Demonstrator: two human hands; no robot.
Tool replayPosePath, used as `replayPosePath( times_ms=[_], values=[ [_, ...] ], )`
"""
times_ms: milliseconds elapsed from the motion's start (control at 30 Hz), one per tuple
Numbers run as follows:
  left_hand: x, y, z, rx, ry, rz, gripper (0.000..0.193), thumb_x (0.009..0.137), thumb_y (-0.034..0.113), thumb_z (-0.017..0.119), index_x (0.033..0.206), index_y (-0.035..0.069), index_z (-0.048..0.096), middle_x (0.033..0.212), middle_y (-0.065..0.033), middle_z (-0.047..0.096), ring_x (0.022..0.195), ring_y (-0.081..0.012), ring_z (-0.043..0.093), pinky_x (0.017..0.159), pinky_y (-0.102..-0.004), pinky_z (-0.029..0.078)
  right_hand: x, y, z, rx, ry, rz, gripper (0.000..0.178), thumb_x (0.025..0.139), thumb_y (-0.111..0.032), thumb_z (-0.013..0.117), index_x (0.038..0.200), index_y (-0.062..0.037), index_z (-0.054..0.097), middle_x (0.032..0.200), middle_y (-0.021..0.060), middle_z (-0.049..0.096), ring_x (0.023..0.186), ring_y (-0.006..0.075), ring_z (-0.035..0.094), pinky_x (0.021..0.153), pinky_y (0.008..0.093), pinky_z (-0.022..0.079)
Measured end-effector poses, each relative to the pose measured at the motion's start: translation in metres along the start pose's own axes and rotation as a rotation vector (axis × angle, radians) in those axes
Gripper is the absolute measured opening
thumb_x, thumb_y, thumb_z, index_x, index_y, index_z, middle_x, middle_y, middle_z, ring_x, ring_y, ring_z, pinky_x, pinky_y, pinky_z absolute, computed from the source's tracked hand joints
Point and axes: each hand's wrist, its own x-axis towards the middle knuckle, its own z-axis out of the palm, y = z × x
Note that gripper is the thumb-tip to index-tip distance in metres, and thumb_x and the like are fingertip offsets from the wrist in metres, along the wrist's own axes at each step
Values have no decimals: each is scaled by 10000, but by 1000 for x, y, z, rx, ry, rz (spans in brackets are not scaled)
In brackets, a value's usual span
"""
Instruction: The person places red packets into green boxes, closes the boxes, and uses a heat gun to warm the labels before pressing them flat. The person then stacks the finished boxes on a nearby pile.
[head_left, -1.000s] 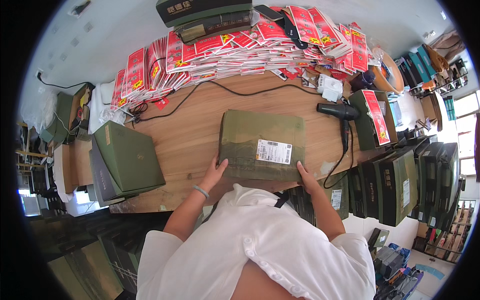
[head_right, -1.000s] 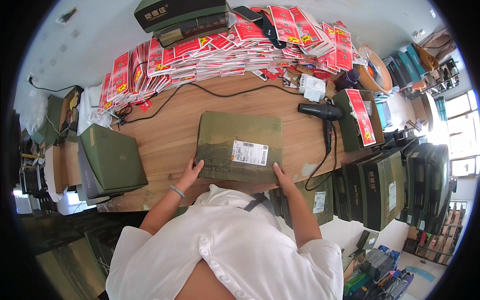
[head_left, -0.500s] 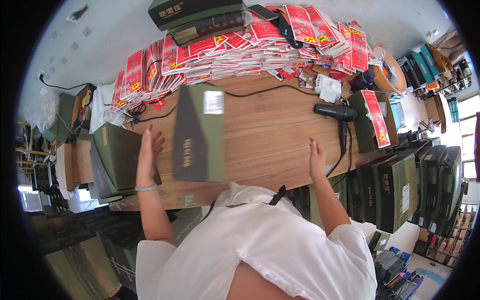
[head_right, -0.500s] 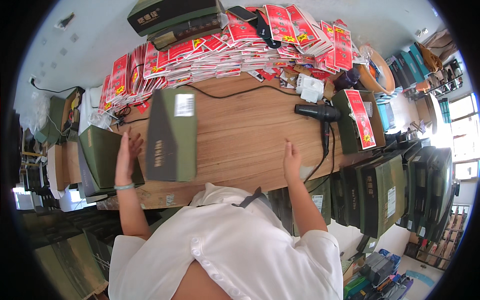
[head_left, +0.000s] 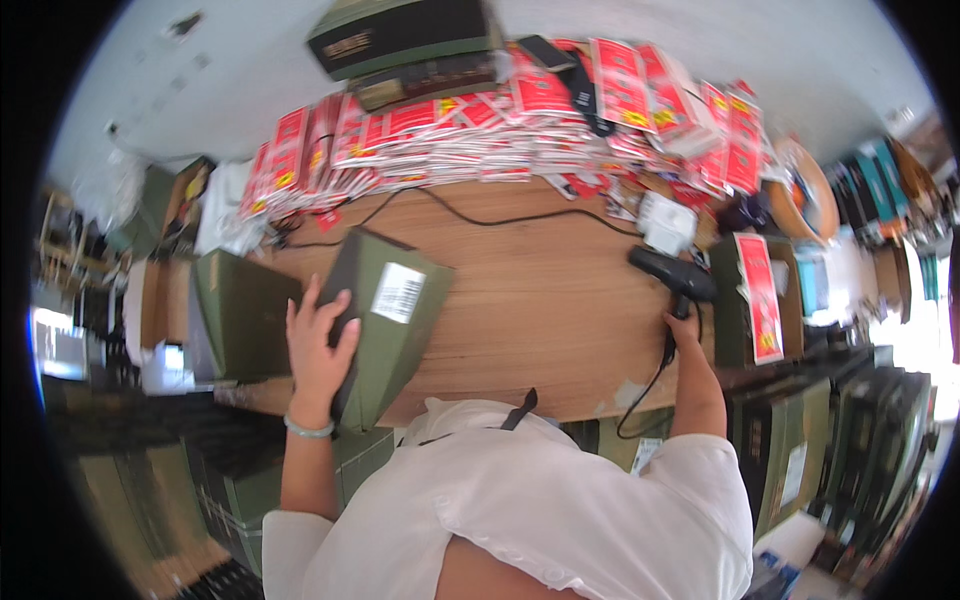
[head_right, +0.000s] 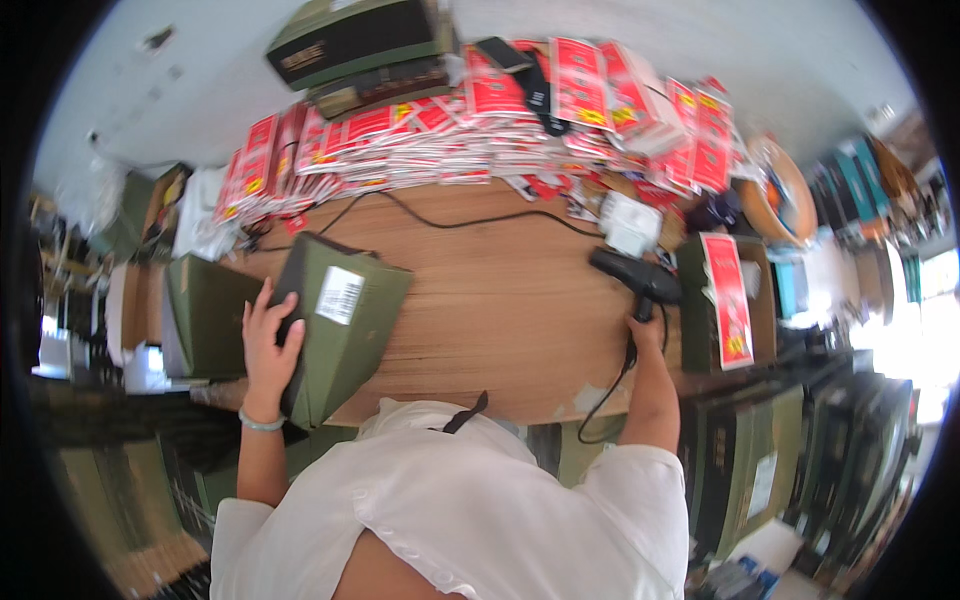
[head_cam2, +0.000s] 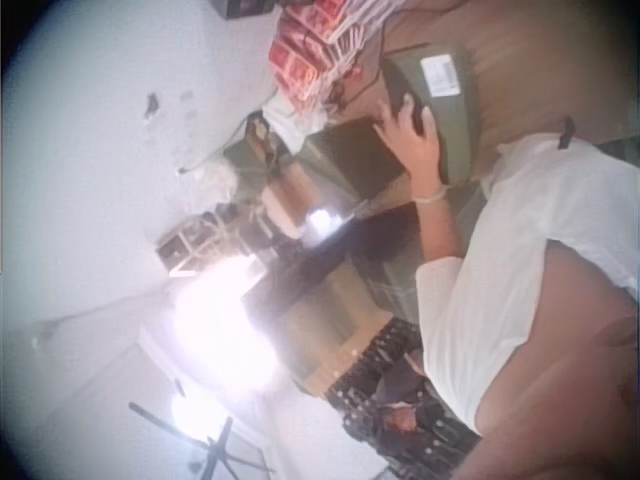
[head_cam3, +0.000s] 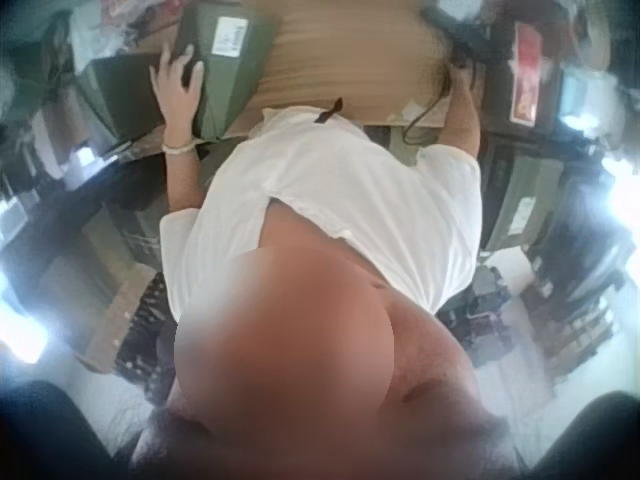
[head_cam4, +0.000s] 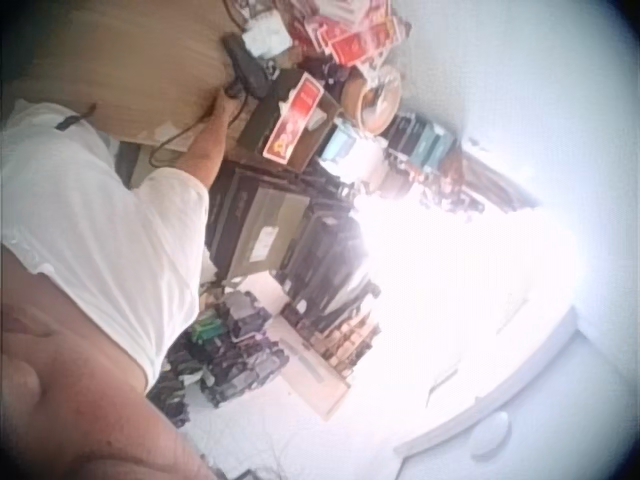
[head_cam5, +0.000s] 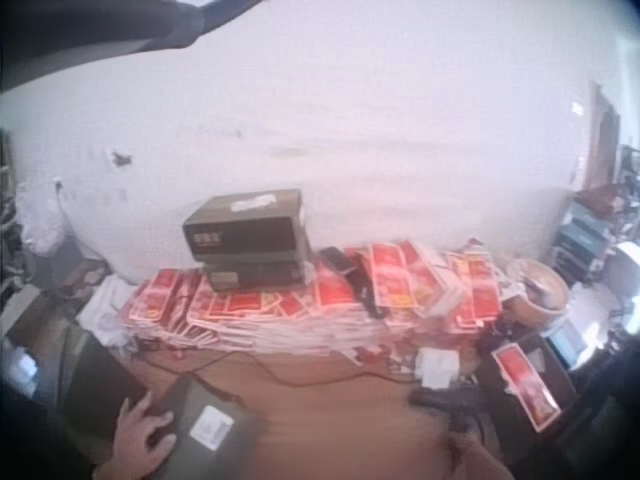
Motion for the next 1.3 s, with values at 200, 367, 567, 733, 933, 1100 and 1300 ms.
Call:
replayPosePath(
  times_ms=[200,367,567,733,933,1100,1300],
  values=[
    [-19,57,-11,243,-223,-135,1002,611,646,764,1483,289,423,1552,-307,173,1410,-475,238,1097,-707,116,-64,-75,24,1037,-474,249,274,840,-145,718,1024,-97,520,872,44,604,711,182,599,578,318,518],
    [-30,69,-10,194,-279,-47,1242,451,711,798,1523,274,348,1548,-351,97,1429,-527,131,1080,-735,38,-155,-135,0,1060,-588,66,282,910,-225,700,1061,-122,485,727,23,538,561,135,535,465,281,456],
    [-30,78,-12,160,-285,86,1183,478,547,860,1507,227,371,1477,-299,231,1278,-472,321,1066,-610,237,-265,-202,-51,955,-511,-242,257,1026,-365,499,1111,-124,469,704,40,537,489,121,510,432,253,432],
    [-18,60,-21,192,-274,108,1154,497,462,845,1510,194,361,1458,-308,276,1293,-478,335,1069,-564,275,-316,-218,-84,819,-344,-471,204,1018,-192,493,1195,-107,439,682,15,520,492,93,498,424,243,426],
    [-30,4,-19,282,-139,113,1193,508,425,825,1550,220,281,1496,-292,271,1365,-456,298,1082,-576,270,-380,-225,-72,836,-315,-551,572,900,-339,716,1331,-67,456,811,47,554,640,123,533,549,298,465],
    [-28,-17,-7,473,-204,120,1199,540,417,825,1566,271,221,1524,-266,229,1377,-452,285,1096,-574,260,-433,-219,-76,801,-373,-584,560,906,-388,697,1267,-37,453,835,129,599,753,254,612,669,383,488],
    [-19,-21,-7,453,-234,275,1175,576,470,812,1568,299,206,1530,-274,222,1376,-462,290,1106,-574,258,-480,-205,-56,771,-182,-688,508,905,-420,682,1184,-50,474,846,190,630,759,356,633,656,420,486]
  ],
)
